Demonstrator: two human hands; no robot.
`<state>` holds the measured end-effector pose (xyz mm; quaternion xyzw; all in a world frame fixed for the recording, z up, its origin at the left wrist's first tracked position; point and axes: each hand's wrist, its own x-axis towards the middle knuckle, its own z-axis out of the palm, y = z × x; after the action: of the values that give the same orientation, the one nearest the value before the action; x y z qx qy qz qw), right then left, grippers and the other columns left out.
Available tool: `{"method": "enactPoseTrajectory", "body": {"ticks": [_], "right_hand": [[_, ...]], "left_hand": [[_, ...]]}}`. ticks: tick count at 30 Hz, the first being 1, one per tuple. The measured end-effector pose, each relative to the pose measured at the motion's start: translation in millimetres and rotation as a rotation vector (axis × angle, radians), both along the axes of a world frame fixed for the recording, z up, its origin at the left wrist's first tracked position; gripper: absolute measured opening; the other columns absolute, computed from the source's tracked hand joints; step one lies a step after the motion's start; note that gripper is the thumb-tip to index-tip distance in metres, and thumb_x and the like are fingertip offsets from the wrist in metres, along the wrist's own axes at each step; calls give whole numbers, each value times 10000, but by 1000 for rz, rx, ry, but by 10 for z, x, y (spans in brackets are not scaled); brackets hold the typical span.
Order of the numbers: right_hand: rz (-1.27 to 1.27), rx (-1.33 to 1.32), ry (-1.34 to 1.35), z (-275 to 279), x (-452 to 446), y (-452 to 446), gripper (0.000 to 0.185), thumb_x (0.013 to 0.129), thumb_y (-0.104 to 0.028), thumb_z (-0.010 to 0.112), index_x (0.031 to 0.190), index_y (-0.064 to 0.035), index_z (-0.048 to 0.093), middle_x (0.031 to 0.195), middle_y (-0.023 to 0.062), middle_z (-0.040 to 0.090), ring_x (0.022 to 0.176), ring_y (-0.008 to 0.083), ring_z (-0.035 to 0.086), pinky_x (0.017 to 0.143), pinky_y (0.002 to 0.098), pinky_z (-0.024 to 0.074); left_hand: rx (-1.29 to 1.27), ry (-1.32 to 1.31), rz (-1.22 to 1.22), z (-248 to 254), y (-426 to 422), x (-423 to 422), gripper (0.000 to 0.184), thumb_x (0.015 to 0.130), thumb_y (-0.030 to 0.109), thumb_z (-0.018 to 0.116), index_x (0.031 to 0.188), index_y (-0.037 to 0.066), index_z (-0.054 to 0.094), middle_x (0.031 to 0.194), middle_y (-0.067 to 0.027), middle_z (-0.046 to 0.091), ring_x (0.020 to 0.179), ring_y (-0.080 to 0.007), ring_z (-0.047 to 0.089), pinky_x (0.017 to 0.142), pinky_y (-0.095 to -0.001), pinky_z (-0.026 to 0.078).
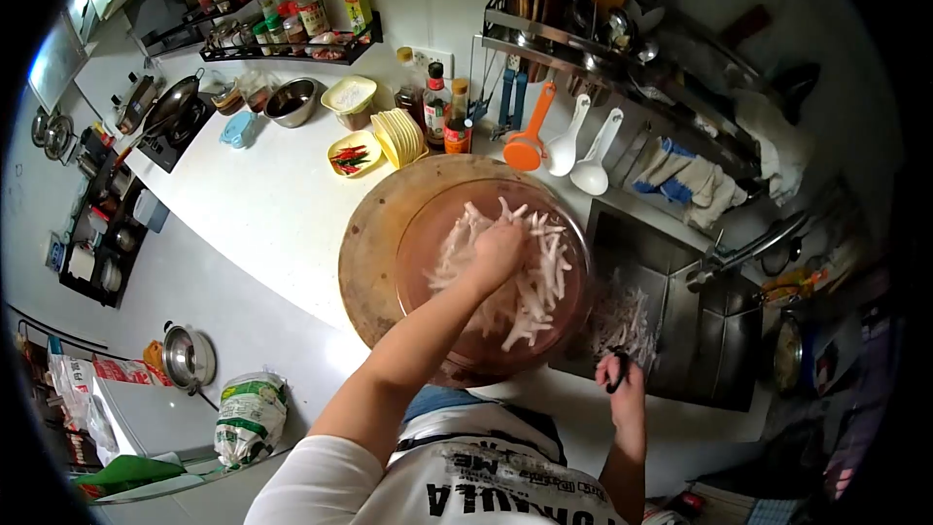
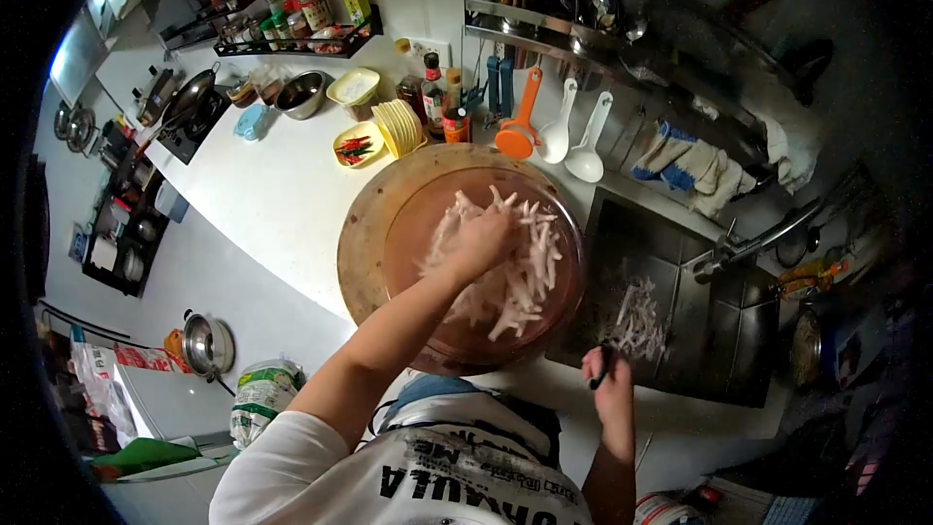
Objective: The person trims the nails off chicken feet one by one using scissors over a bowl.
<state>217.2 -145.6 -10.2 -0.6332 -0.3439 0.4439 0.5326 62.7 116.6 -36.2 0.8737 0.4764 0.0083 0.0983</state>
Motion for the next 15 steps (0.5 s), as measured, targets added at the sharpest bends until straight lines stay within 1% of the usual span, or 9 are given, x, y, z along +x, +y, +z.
{"method": "enactPoseTrajectory", "body": {"ticks": [2,4,6,7,8,10,12,13,15], "right_hand": [[104,3,39,18,-114,116,191,897,-161,504,767,-21,497,658,16,459,604,110,428,581,256,343],[141,-5,19,9,-278,239,181,889,-135,464,758,-20,513,631,14,481,591,101,449,567,239,357],[185,-13,-69,86,-453,375,135,876,-77,457,764,-19,507,634,12,473,594,101,447,578,237,369],[234,-48,-154,27,-499,441,96,868,-69,491,784,-28,509,631,-1,472,589,100,453,573,236,374],[253,-60,-277,205,-639,535,115,859,-105,542,792,-14,518,632,2,488,590,110,473,560,254,383],[305,-103,-433,231,-731,684,261,817,-242,643,849,6,567,662,87,558,601,171,516,583,309,418],[331,-78,-629,307,-837,800,297,797,-282,655,834,0,568,682,146,578,607,265,561,586,347,434],[314,-137,-595,319,-882,848,341,780,-324,662,804,-1,557,688,160,587,640,326,576,584,369,441],[322,-120,-651,417,-986,901,324,782,-308,658,813,-3,557,673,164,578,621,326,562,577,363,433]], "left_hand": [[-175,-253,42,30,16,-303,380,843,300,519,1132,52,515,1009,-224,554,903,-306,596,741,-417,491],[-202,-312,35,74,-55,-567,398,865,278,490,1202,72,440,944,-220,574,857,-313,608,727,-420,482],[-562,-926,20,142,-197,-752,320,877,207,455,1171,119,367,875,-92,549,704,-197,584,561,-303,456],[-941,-1013,98,282,-310,-828,337,887,186,408,1199,125,298,833,-39,499,719,-138,541,565,-260,432],[-970,-1109,103,175,-344,-860,330,890,200,414,1194,134,306,856,-44,522,726,-134,541,555,-254,425],[-1110,-1356,156,103,-449,-896,311,893,222,423,1177,150,321,893,-55,559,736,-130,537,537,-242,410],[-1248,-1461,282,171,-554,-928,288,895,243,416,1161,165,335,904,-60,569,700,-132,536,523,-236,401],[-1376,-1563,409,227,-591,-960,267,898,264,408,1144,180,348,914,-66,580,664,-134,535,509,-230,391],[-1414,-1583,394,225,-618,-1045,251,902,282,396,1130,183,359,913,-67,582,621,-134,526,496,-226,386]]}}
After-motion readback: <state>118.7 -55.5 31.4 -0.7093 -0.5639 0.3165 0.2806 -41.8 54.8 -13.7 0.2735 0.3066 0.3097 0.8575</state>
